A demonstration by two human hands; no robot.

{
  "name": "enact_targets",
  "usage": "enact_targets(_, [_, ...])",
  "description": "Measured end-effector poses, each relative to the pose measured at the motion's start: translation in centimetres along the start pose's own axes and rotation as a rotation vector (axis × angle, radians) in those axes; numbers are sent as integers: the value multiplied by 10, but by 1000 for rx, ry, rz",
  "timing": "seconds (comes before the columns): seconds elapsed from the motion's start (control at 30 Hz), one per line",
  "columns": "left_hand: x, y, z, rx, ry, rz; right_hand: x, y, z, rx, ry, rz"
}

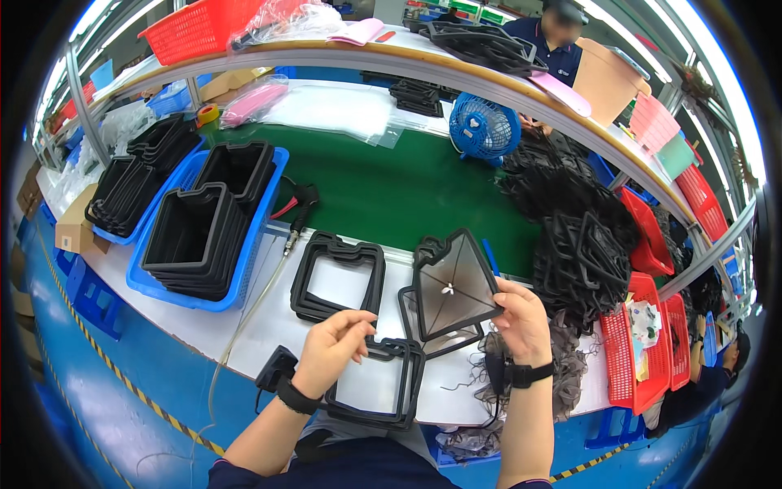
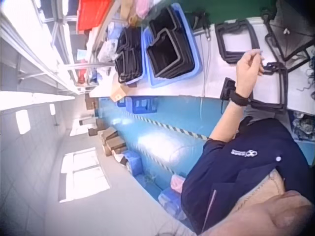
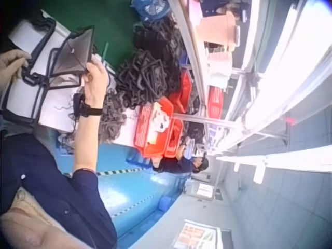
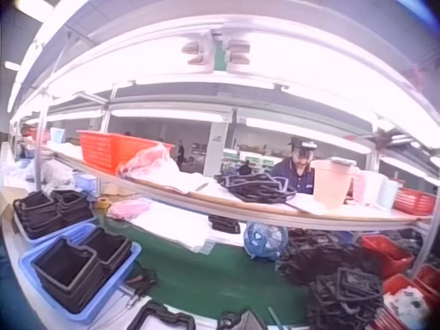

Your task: The recorder uses an air duster and a cleaning tool to clean and inspect black rubber seal components at a manufacturing workstation.

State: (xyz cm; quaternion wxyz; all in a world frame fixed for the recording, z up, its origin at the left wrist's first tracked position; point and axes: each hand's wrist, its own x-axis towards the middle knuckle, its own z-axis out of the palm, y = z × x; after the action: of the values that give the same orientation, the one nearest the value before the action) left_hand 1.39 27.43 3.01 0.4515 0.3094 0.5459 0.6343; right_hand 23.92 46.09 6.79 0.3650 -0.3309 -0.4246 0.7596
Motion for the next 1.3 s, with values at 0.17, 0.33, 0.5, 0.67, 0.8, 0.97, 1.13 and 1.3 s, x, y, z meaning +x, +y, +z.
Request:
enact_targets(0.17, [5, 13, 25, -303, -168, -155, -64, 4, 25, -389, -48, -277])
enact_targets(0.33, [13, 27, 34, -504, -238, -333, -116, 43, 54, -1268, -262, -877])
enact_targets(0.5, [4, 30, 19, -277, -442, -328, -130, 67, 47, -1340, -348, -757])
enact_targets(0.67, [-14, 45, 12, -136, -472, -263, -130, 63, 49, -963, -409, -429])
enact_targets(0.8, [-21, 37, 12, -185, -486, -210, -123, 61, 44, -254, -110, -2])
enact_targets(0.97, [-27, 38, 24, -166, -556, -165, -119, 54, 60, -203, -134, 68])
enact_targets(1.13, [-34, 41, 29, -17, -505, -99, -113, 50, 62, -113, -174, 140])
enact_targets(1.3, [-35, 44, 36, 75, -487, -55, -109, 56, 63, -15, -160, 50])
